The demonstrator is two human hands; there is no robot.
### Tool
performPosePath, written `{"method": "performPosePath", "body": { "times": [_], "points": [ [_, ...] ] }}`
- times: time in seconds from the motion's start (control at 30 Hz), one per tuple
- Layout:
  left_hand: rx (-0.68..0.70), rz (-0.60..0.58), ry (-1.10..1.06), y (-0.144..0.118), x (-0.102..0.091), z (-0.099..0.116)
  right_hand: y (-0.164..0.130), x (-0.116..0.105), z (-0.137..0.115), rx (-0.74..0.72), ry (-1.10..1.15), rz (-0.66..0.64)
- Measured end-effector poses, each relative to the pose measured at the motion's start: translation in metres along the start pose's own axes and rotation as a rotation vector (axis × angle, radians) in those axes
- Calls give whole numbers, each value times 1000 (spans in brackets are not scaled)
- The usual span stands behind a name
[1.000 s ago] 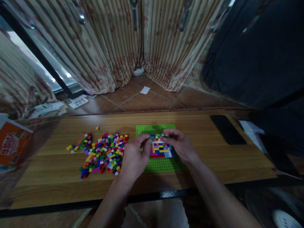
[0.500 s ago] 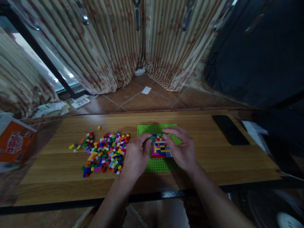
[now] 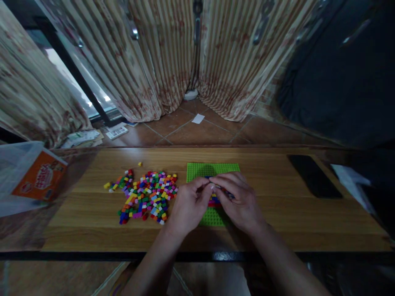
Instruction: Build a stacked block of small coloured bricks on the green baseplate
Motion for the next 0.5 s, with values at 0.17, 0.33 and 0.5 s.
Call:
{"method": "performPosePath", "body": {
  "times": [0.17, 0.33, 0.5],
  "points": [
    [-1, 11, -18, 0, 0, 5, -1, -2, 1, 3, 29, 8],
    [1, 5, -3, 0, -1, 4, 2, -8, 18, 166, 159, 67],
    [-30, 80, -14, -1, -7, -10, 6, -23, 47, 453, 407, 122]
  ]
}}
Point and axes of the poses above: each hand's wrist, its own y-axis towards the middle knuckle, its own x-axis out of the palm, z = x × y, the point moved 2 cm from there along y, towards the middle knuckle, and after that the axes turned 9 degrees about x, right-handed, at the moved point
